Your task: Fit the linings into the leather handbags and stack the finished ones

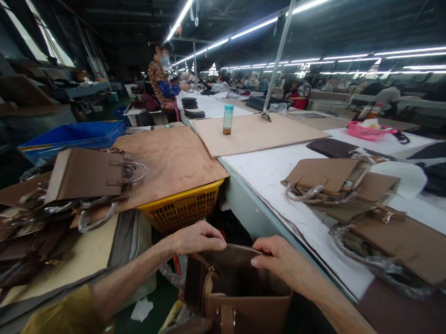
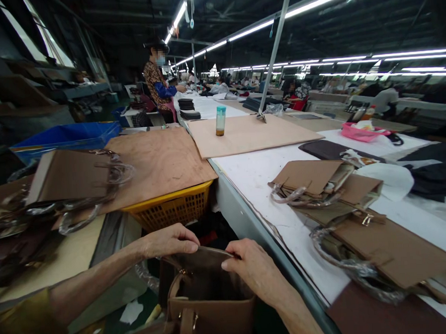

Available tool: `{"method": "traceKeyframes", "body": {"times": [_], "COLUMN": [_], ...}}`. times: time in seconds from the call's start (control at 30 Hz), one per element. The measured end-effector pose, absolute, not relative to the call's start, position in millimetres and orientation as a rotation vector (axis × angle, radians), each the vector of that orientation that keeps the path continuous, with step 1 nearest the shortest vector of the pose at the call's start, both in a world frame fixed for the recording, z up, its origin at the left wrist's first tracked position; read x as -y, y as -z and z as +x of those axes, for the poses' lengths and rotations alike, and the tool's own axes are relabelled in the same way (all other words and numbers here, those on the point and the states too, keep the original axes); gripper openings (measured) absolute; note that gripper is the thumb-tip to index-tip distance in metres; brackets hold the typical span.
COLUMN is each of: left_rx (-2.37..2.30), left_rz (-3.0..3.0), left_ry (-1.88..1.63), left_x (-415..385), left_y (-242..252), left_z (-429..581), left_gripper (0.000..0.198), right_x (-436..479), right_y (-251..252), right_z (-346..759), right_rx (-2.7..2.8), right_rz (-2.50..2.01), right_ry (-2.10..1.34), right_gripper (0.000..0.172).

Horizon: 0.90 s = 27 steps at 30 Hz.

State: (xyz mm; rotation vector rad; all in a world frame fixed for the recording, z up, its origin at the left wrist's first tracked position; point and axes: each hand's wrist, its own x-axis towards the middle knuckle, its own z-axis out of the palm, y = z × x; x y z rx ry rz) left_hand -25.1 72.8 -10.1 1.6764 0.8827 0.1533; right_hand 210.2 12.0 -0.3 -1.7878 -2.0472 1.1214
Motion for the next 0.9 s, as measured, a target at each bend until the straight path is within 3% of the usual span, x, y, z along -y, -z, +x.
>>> {"method": "traceKeyframes", "body": {"times": [0.53,0.9], "left_rx": [-0.888,-0.961], "left_rz": [1.732,1.726], "left_ry": [-0.074,-0.116], "left_x": [-75.8,-70.6], "left_y": [12.0,10.6], "left_z": [-20.3,-18.4], "left_gripper": [0.047,0.041], "right_x": [-10.4,-12.8], "right_y": [-2.4,5.9], "right_z": [206.5,207.4], "right_rx": [2.084,2.011], "right_rz": [-1.766,-1.830], "right_ry": [-1.090,-1.143], "right_gripper": [0.036,0.037]}}
